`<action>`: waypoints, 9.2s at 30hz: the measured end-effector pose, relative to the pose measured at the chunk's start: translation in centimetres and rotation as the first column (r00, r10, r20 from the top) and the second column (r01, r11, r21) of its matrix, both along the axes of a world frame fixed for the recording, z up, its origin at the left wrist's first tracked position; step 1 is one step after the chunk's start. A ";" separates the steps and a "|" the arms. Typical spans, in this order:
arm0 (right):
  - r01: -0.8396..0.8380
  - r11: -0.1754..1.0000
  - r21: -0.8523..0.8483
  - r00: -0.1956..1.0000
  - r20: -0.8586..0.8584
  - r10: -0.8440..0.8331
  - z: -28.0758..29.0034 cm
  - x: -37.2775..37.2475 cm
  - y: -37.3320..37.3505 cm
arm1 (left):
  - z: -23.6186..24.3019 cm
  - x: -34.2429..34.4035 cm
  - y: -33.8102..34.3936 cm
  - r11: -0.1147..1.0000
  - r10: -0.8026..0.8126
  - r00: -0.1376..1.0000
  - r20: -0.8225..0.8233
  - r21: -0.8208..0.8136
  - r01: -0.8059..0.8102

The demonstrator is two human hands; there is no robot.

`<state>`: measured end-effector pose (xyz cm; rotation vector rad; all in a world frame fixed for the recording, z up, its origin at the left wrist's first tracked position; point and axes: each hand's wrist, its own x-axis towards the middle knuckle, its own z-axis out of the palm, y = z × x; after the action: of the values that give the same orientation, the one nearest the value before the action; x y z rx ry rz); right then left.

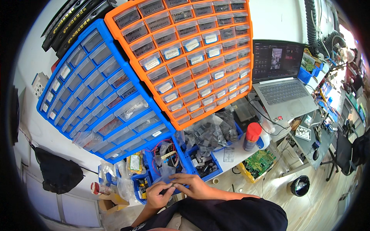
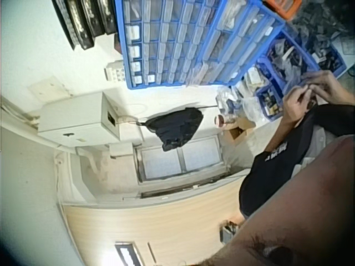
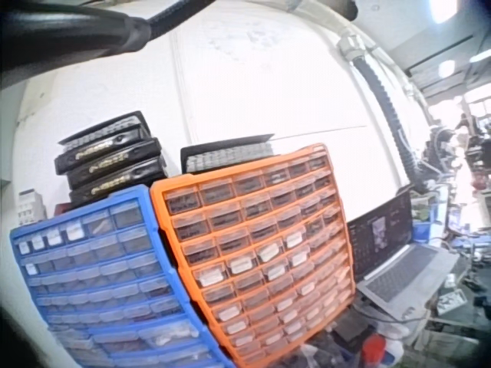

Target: The person uses a screwdriver to remove screws from a small white electronic component on a green workbench, then places the component aside. They pick up a larger green circuit board, inspect it, and set it down. Finally, they pick up a small black component and examine it closely.

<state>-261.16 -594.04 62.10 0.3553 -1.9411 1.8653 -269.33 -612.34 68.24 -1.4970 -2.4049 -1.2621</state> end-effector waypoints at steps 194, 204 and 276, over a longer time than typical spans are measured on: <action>-0.238 0.970 -0.041 0.957 0.159 0.241 -3.6 3.4 1.7 | -4.9 1.2 -1.5 0.973 0.059 0.861 0.506 -0.221 0.064; -0.223 0.975 -0.022 0.962 0.159 0.224 -4.0 3.0 0.5 | -5.2 1.2 -2.3 0.985 0.057 0.844 0.533 -0.170 0.041; -0.183 0.955 -0.233 0.965 0.140 0.220 -7.0 3.9 6.6 | -9.2 -4.5 -9.2 0.358 0.152 0.965 0.212 -0.922 0.147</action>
<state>-257.22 -587.42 55.07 0.3522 -1.8349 2.2820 -273.84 -621.51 59.01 -1.4495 -3.5887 0.1862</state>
